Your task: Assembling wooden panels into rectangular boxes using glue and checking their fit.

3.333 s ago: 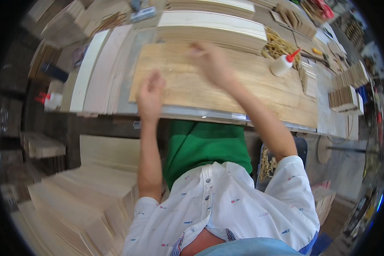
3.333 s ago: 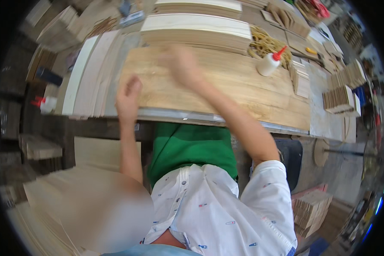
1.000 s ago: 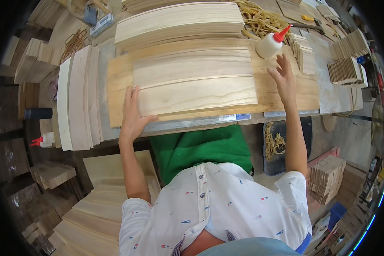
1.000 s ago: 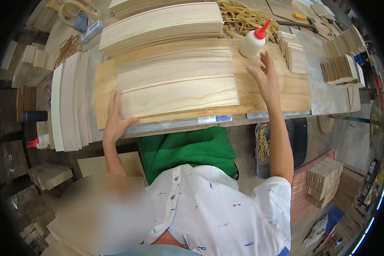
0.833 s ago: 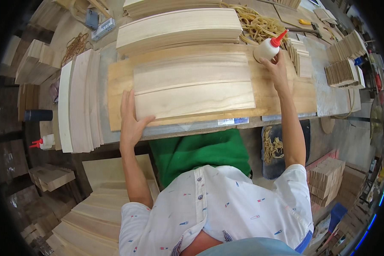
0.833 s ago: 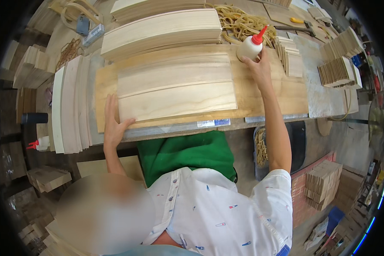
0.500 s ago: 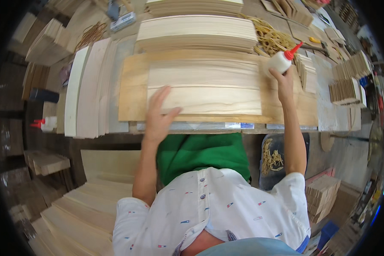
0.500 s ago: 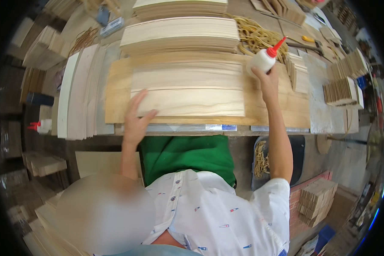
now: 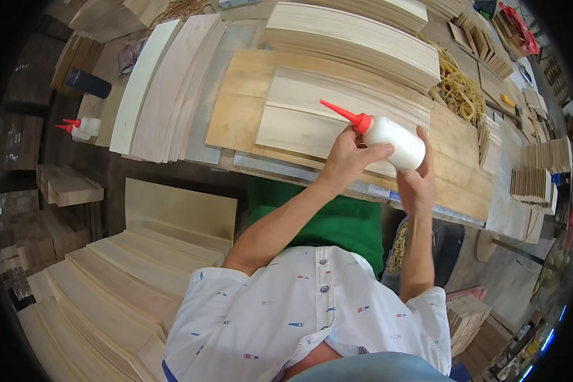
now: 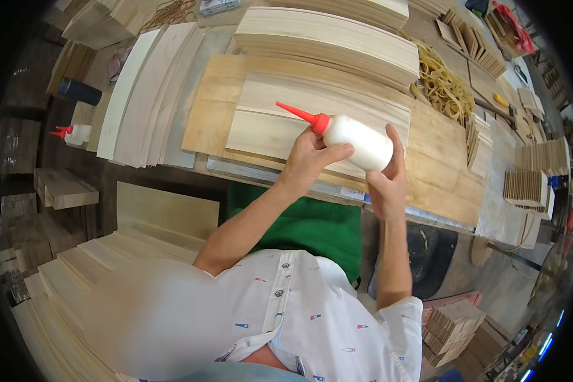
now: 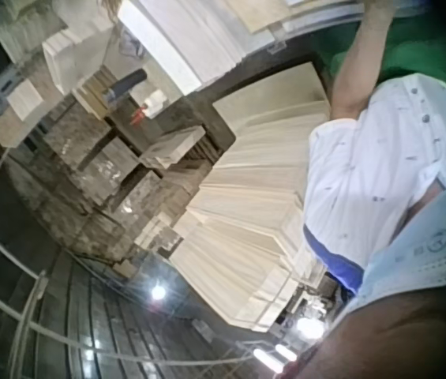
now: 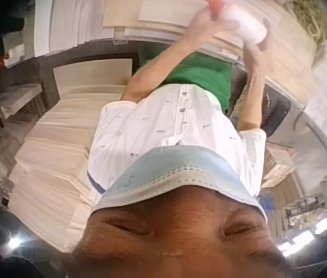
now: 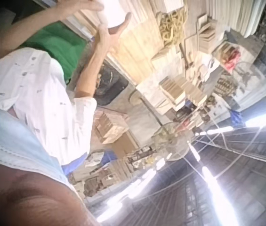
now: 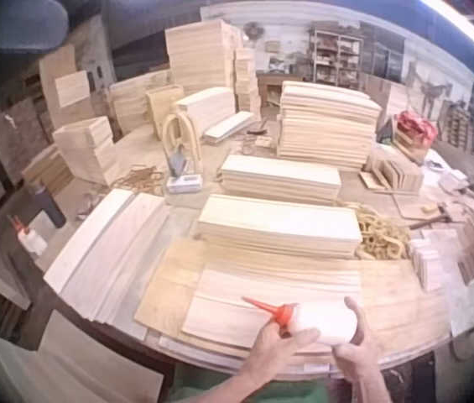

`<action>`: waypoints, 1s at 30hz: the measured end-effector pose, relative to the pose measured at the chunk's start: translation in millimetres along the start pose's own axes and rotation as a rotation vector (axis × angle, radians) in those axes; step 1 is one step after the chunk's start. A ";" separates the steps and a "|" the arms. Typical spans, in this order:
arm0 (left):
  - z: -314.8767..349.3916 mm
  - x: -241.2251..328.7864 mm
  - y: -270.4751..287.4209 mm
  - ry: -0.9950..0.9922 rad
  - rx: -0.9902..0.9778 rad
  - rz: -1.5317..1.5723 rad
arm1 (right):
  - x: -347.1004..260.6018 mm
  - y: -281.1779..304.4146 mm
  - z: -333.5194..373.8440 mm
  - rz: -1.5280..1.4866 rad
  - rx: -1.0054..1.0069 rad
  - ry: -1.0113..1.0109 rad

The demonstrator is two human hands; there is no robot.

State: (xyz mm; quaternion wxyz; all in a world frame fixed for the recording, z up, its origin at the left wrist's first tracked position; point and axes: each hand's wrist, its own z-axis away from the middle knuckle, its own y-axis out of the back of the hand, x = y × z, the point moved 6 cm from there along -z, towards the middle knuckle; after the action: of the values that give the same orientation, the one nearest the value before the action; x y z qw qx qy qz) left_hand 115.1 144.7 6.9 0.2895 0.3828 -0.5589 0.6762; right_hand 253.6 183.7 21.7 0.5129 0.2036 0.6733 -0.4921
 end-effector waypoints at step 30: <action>-7.4 39.7 115.1 -0.196 -0.288 -1.470 | 68.8 -86.6 -177.3 0.103 -0.002 0.102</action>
State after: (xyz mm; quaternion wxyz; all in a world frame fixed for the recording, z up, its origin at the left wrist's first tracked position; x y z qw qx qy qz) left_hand -2.2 126.6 -21.8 0.6622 0.6739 -0.2658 0.1919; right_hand 72.2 284.8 -2.2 0.5027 0.2623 0.6877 -0.4534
